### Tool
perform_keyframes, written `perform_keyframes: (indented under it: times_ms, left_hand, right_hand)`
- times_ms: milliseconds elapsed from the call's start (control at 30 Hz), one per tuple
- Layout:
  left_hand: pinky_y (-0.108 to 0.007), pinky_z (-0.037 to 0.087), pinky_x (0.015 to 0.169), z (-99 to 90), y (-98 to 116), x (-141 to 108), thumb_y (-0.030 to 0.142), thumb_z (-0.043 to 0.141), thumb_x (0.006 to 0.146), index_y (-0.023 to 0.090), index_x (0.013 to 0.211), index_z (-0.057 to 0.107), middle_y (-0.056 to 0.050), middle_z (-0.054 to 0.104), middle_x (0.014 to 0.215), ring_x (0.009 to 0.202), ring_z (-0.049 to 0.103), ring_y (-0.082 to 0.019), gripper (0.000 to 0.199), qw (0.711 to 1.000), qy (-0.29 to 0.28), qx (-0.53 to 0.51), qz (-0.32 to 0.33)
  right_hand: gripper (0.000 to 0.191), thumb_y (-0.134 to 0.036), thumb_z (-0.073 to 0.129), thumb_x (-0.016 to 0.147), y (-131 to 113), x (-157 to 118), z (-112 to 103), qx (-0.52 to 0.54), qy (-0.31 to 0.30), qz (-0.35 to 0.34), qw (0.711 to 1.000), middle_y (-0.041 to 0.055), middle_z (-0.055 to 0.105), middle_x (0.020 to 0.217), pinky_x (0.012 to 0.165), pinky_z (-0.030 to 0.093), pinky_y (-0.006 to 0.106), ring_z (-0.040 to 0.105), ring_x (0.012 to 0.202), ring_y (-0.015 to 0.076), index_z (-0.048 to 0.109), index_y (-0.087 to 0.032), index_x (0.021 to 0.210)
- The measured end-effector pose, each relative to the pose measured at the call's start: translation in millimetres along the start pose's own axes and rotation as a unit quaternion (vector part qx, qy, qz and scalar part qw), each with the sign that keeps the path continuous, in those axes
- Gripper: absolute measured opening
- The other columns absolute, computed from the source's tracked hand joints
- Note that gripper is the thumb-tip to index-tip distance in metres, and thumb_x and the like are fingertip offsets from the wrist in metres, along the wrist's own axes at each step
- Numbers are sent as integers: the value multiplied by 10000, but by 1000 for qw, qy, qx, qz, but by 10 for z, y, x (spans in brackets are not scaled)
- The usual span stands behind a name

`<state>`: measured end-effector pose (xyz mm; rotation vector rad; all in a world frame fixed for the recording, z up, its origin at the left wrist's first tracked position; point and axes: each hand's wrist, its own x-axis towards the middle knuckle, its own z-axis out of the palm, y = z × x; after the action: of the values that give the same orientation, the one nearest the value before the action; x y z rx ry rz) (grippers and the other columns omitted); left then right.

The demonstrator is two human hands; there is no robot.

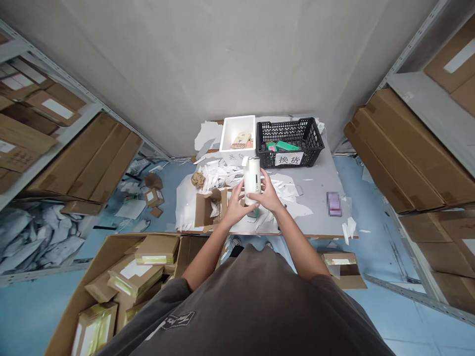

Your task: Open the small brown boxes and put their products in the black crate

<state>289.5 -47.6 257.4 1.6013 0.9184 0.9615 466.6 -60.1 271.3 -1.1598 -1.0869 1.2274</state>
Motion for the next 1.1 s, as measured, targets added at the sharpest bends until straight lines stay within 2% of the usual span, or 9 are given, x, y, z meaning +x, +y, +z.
perform_keyframes:
  times_ms: [100,233,367,500,633,900,1033,1100]
  left_hand:
    - [-470,600,1073,-13,11,-3,486,945,791,335,1725,276,-168,509,1578,1370,624,-338,1159,1000,3,-3,-1]
    - [-445,623,1031,-64,-6,3,528,907,830,345,1728,273,-160,502,1598,1366,626,-333,1114,1000,-25,-16,2]
    - [-479,610,1067,-107,-33,-6,526,938,804,339,1728,292,-165,482,1622,1403,591,-355,1143,1000,6,11,1]
    - [-483,606,1076,-89,-43,-49,541,914,829,341,1739,255,-165,492,1615,1412,595,-351,1142,999,-16,-31,-13]
    - [-461,603,1076,-76,-26,-92,503,959,775,348,1733,275,-161,462,1633,1436,569,-354,1188,1000,8,-6,-19]
    - [-452,612,1028,-112,-107,-149,517,945,792,348,1714,327,-162,478,1611,1377,591,-343,1124,1000,1,9,-27]
    - [-463,610,1011,-263,-154,-109,569,928,803,355,1693,384,-156,504,1604,1330,619,-338,1065,999,-24,30,-28]
    - [-465,594,1037,-402,-143,-10,587,885,850,343,1656,454,-149,538,1579,1308,630,-315,946,998,4,55,-16]
  right_hand:
    - [1291,-464,970,694,-17,0,-12,-8,13,-9,1000,120,615,1485,1100,566,552,656,1301,361,203,-389,1730]
    - [1239,-491,943,714,11,5,-47,11,-22,-8,1000,107,652,1422,1060,591,534,676,1272,356,235,-390,1726]
    - [1260,-469,956,700,41,-14,-33,-1,-8,-2,1000,123,622,1463,1003,619,511,662,1282,356,234,-391,1729]
    - [1224,-502,948,721,67,-25,0,17,-29,1,999,114,634,1438,1059,590,526,669,1280,346,253,-389,1723]
    - [1228,-515,959,700,117,-17,26,26,-12,1,1000,106,654,1391,1074,581,533,694,1239,339,274,-385,1710]
    - [1240,-510,961,687,236,-47,56,12,2,5,1000,112,665,1368,1053,586,512,694,1220,334,281,-356,1712]
    - [1255,-481,959,691,378,-21,10,-6,11,0,1000,116,653,1385,1016,595,506,683,1215,335,259,-358,1725]
    - [1236,-461,947,700,471,12,-7,-37,18,-11,999,126,635,1411,985,602,497,670,1203,335,269,-348,1727]
